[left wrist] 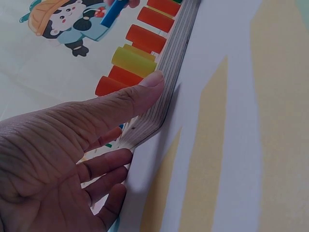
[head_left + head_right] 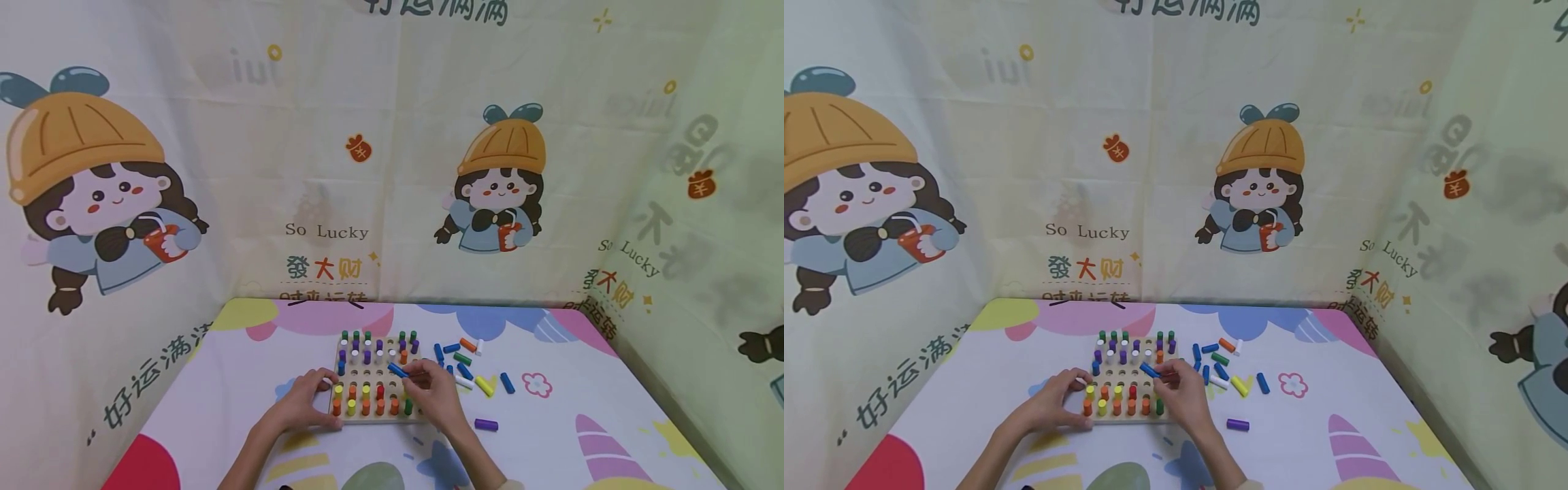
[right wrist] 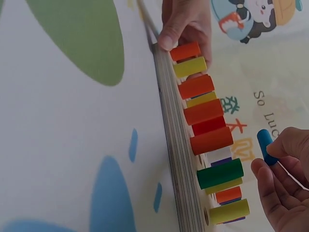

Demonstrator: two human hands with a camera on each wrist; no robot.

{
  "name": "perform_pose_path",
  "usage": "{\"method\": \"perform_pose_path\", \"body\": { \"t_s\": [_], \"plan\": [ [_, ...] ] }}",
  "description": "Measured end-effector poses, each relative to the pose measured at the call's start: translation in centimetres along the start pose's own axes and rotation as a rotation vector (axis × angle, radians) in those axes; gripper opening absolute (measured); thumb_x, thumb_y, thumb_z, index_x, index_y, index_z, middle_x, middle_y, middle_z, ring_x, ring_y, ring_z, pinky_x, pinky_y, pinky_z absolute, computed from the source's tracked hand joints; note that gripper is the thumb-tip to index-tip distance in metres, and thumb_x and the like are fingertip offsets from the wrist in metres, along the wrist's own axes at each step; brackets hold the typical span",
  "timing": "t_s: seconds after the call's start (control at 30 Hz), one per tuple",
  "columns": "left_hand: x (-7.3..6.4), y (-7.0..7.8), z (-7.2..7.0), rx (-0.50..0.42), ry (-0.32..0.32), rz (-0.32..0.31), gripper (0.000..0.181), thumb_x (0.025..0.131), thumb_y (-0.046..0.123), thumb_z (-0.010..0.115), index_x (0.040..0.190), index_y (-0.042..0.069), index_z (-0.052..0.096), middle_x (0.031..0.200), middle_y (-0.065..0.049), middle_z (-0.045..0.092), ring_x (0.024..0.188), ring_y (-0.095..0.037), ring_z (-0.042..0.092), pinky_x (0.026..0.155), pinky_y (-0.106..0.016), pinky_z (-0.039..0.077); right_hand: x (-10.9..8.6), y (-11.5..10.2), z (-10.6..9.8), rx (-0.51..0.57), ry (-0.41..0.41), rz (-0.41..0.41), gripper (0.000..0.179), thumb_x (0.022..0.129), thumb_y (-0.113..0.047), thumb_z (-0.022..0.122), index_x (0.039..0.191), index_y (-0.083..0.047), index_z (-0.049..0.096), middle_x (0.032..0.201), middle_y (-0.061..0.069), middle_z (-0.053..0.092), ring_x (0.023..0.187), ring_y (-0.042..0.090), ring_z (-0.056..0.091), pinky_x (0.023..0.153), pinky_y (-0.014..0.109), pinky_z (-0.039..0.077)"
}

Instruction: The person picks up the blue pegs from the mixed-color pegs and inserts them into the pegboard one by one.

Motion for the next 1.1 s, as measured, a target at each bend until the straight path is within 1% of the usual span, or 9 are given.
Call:
{"method": "perform_pose_path", "body": {
  "t_s": [0.13, 0.27, 0.47, 0.6, 0.77, 0.93, 1.1],
  "plan": [
    [0.0, -0.1, 0.0, 0.002, -0.004, 0.012, 0.067, 0.070, 0.033, 0.096, 0.121, 0.017, 0.056, 0.121, -0.008, 0.058, 0.120, -0.035, 0.050, 0.099, -0.063, 0.043, 0.1, -0.2, 0.4, 0.004, 0.000, -0.016, 0.017, 0.092, -0.007, 0.074, 0.108, -0.005, 0.069, 0.104, 0.006, 0.071, 0.093, 0.019, 0.068, 0.083, 0.025, 0.057],
    [0.2, -0.2, 0.1, -0.007, -0.004, 0.005, 0.067, 0.069, 0.035, 0.096, 0.120, 0.018, 0.056, 0.122, -0.008, 0.058, 0.120, -0.035, 0.050, 0.100, -0.063, 0.043, 0.2, -0.3, 0.7, 0.023, -0.002, -0.024, 0.016, 0.092, -0.005, 0.074, 0.108, -0.006, 0.070, 0.104, 0.006, 0.071, 0.093, 0.018, 0.068, 0.083, 0.022, 0.056],
    [0.4, -0.4, 0.2, -0.007, 0.002, -0.012, 0.068, 0.068, 0.037, 0.097, 0.120, 0.019, 0.057, 0.122, -0.008, 0.058, 0.121, -0.035, 0.050, 0.100, -0.063, 0.043, 0.5, -0.5, 1.1, 0.040, -0.023, -0.042, 0.015, 0.093, -0.005, 0.073, 0.107, -0.007, 0.069, 0.104, 0.006, 0.071, 0.092, 0.017, 0.069, 0.082, 0.023, 0.057],
    [0.3, -0.4, 0.2, -0.005, 0.003, -0.011, 0.068, 0.068, 0.037, 0.097, 0.120, 0.019, 0.057, 0.122, -0.008, 0.058, 0.121, -0.035, 0.050, 0.100, -0.063, 0.043, 0.5, -0.4, 1.5, 0.035, -0.042, -0.030, 0.015, 0.094, -0.005, 0.071, 0.108, -0.008, 0.069, 0.102, 0.004, 0.070, 0.091, 0.016, 0.068, 0.082, 0.021, 0.056],
    [0.2, -0.2, 0.3, -0.006, 0.005, -0.008, 0.067, 0.068, 0.037, 0.097, 0.119, 0.018, 0.057, 0.120, -0.008, 0.058, 0.120, -0.035, 0.050, 0.100, -0.064, 0.042, 0.6, -0.4, 1.9, 0.026, -0.046, -0.012, 0.015, 0.093, -0.005, 0.072, 0.108, -0.009, 0.069, 0.101, 0.003, 0.069, 0.090, 0.015, 0.065, 0.081, 0.020, 0.055],
    [0.2, -0.2, 0.3, -0.004, 0.012, -0.019, 0.068, 0.068, 0.037, 0.097, 0.119, 0.019, 0.056, 0.120, -0.006, 0.058, 0.119, -0.034, 0.050, 0.101, -0.063, 0.043, 0.7, -0.6, 2.2, -0.002, -0.037, -0.041, 0.016, 0.093, -0.005, 0.073, 0.108, -0.006, 0.069, 0.101, 0.004, 0.069, 0.090, 0.017, 0.067, 0.082, 0.023, 0.056],
    [0.2, -0.1, 0.2, -0.010, 0.011, -0.013, 0.068, 0.068, 0.037, 0.097, 0.120, 0.018, 0.057, 0.121, -0.008, 0.059, 0.120, -0.035, 0.049, 0.101, -0.064, 0.042, 0.9, -0.6, 2.6, -0.014, -0.039, -0.056, 0.014, 0.094, -0.007, 0.072, 0.108, -0.006, 0.069, 0.102, 0.003, 0.069, 0.091, 0.016, 0.067, 0.084, 0.024, 0.056]
  ]
}}
Point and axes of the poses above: each hand's wrist, its own x-axis towards the middle knuckle, its own z-axis out of the palm, y = z × x, the point moved 2 cm from there along x, towards the middle knuckle
